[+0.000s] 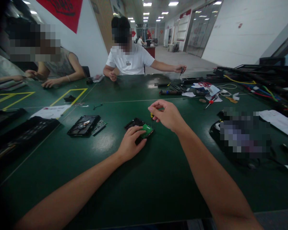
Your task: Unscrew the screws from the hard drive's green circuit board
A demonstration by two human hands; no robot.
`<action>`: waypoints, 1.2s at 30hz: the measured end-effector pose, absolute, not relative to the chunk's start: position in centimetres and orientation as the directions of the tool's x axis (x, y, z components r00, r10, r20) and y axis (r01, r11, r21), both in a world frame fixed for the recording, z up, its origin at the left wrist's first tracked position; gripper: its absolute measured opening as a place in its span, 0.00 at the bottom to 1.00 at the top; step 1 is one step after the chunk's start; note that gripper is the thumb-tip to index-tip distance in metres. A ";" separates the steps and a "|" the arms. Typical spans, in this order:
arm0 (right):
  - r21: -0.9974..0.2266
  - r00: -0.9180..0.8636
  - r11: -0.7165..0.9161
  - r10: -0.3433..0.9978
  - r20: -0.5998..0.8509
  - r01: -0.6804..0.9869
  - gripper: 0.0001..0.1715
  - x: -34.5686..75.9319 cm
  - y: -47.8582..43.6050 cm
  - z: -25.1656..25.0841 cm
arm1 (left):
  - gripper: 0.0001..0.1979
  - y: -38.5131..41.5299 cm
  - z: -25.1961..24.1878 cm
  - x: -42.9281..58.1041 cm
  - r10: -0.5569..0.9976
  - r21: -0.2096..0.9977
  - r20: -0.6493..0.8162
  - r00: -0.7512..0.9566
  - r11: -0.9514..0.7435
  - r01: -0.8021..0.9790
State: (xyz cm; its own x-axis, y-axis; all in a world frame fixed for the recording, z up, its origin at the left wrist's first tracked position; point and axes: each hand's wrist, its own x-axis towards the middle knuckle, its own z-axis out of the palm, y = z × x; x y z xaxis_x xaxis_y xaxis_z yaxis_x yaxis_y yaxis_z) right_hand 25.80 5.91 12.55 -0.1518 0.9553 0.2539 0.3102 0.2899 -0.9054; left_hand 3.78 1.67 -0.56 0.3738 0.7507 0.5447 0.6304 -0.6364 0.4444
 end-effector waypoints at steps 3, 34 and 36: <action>-0.901 -0.154 0.279 0.959 0.240 0.332 0.12 25.8 5.8 12.7 | 0.20 1.7 -0.8 3.8 0.755 0.423 0.521 0.399 -0.634 0.648; -0.870 -0.154 0.287 0.957 0.244 0.402 0.17 25.7 5.5 13.0 | 0.19 1.7 -0.9 3.7 0.764 0.405 0.495 0.414 -0.625 0.667; -0.867 -0.156 0.288 0.957 0.245 0.406 0.17 25.7 5.5 13.0 | 0.19 1.7 -1.0 3.8 0.762 0.402 0.497 0.415 -0.626 0.668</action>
